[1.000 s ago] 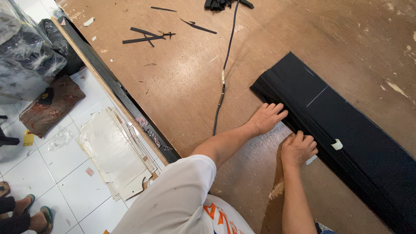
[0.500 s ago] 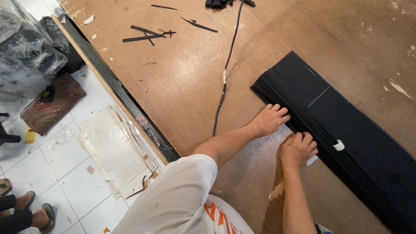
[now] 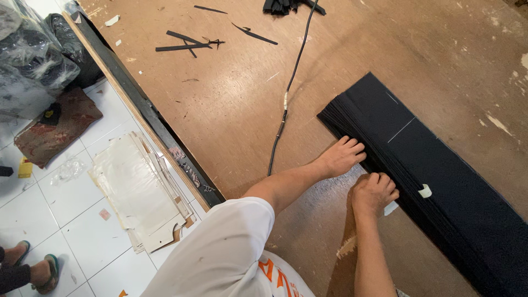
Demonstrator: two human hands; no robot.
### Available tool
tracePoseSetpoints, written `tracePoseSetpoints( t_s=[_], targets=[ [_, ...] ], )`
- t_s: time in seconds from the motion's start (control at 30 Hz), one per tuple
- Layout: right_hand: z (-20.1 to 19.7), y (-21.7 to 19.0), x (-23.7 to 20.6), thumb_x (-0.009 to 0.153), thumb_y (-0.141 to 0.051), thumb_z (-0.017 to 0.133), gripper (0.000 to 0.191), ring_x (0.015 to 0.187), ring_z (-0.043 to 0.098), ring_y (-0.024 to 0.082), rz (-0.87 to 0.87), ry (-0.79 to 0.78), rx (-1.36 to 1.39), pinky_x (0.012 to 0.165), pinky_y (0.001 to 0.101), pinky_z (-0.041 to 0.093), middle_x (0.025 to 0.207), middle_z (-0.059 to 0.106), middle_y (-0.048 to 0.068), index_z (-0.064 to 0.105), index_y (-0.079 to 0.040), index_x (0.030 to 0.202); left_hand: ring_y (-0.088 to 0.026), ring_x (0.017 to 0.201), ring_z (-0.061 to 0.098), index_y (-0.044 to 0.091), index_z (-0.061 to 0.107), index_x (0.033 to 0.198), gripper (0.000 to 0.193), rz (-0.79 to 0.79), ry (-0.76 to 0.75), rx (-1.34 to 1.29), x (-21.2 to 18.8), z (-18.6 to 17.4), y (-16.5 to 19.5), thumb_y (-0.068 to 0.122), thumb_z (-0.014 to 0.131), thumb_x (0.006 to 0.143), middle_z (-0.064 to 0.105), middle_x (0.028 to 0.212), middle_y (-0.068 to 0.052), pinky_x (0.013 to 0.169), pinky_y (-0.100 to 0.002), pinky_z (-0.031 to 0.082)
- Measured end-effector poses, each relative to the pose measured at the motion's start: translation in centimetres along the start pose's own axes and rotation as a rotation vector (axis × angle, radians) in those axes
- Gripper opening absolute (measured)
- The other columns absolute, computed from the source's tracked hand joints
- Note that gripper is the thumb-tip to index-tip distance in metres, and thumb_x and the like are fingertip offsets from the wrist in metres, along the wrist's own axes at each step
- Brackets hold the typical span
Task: The person aligns a stack of black fabric pieces on a wooden table, then uses an angle grinder to cut along a marked line. The person repeatedly adjusts the fabric stack and uses a blue weight to hold it in place while cutting.
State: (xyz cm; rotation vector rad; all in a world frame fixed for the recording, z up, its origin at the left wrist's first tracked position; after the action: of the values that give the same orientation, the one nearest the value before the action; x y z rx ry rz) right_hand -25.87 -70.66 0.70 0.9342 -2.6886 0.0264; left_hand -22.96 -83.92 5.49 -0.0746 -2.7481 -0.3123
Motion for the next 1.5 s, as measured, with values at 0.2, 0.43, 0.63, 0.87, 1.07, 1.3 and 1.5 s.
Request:
tracePoseSetpoints(
  t_s=[0.2,0.43,0.63,0.87,1.07,1.3,1.5],
  targets=[
    [0.0,-0.1,0.5,0.097,-0.011,0.063,0.011,0.109,0.054,0.034,0.012,-0.003,0.068,0.094,0.0509,0.041,0.12,0.058,0.018,0.065,-0.003,0.104,-0.022,0.105,0.055,0.012,0.07,0.108,0.02,-0.022,-0.12,-0.068,-0.1,0.6,-0.5,0.011,0.054,0.096,0.059,0.107,-0.004,0.102,-0.04,0.041],
    [-0.5,-0.3,0.5,0.097,-0.012,0.062,0.012,0.106,0.054,0.033,-0.017,0.043,0.065,0.091,0.0498,0.04,0.121,0.058,0.018,0.065,-0.003,0.105,-0.023,0.105,0.053,0.011,0.07,0.113,0.024,-0.008,-0.076,-0.072,0.1,0.5,-0.6,0.013,0.055,0.094,0.057,0.106,-0.005,0.1,-0.041,0.041],
    [-0.4,-0.4,0.3,0.095,-0.013,0.063,0.012,0.106,0.054,0.033,-0.025,0.083,0.029,0.094,0.0514,0.04,0.112,0.057,0.015,0.064,-0.006,0.104,-0.024,0.104,0.053,0.011,0.07,0.108,0.021,-0.012,-0.076,-0.081,-0.1,0.7,-0.7,0.012,0.056,0.092,0.057,0.105,-0.006,0.099,-0.041,0.041],
    [-1.1,-0.4,0.1,0.098,-0.02,0.068,0.022,0.095,0.053,0.035,-0.087,0.161,0.036,0.082,0.0516,0.041,0.104,0.056,0.016,0.063,-0.003,0.11,-0.028,0.1,0.055,0.01,0.067,0.098,0.015,-0.012,-0.004,-0.113,-0.6,0.2,-0.8,0.01,0.061,0.084,0.058,0.1,-0.008,0.097,-0.042,0.044],
    [-0.5,1.9,-3.5,0.102,-0.019,0.069,0.022,0.093,0.053,0.034,-0.062,0.111,0.082,0.078,0.0501,0.043,0.103,0.051,0.017,0.06,-0.002,0.112,-0.031,0.097,0.054,0.003,0.061,0.117,0.037,-0.021,0.158,-0.282,-2.4,0.7,0.5,0.009,0.063,0.081,0.057,0.101,-0.011,0.09,-0.044,0.045],
    [-0.4,4.2,-5.0,0.106,-0.007,0.066,0.019,0.088,0.056,0.03,0.026,0.176,0.248,0.08,0.048,0.046,0.107,0.051,0.015,0.057,0.0,0.121,-0.026,0.095,0.052,0.005,0.06,0.122,0.03,-0.083,0.142,-0.269,-3.5,2.3,1.2,0.009,0.063,0.092,0.052,0.102,-0.009,0.094,-0.041,0.046],
    [-0.2,4.2,-4.9,0.101,-0.004,0.065,0.015,0.087,0.057,0.027,0.003,0.176,0.184,0.08,0.0464,0.046,0.108,0.05,0.013,0.062,-0.002,0.115,-0.026,0.094,0.052,0.006,0.063,0.118,0.028,-0.079,0.136,-0.241,-3.5,3.0,1.2,0.012,0.066,0.09,0.053,0.106,-0.008,0.093,-0.041,0.046]
  ],
)
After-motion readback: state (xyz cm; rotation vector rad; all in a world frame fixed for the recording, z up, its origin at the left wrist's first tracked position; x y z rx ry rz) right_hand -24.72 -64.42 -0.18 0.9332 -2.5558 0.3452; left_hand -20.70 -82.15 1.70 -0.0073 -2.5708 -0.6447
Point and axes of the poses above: each hand's wrist, its own x-axis towards the middle knuckle, its own z-axis out of the palm, y = z × x, the point moved 7 cm from there along x, towards the middle knuckle
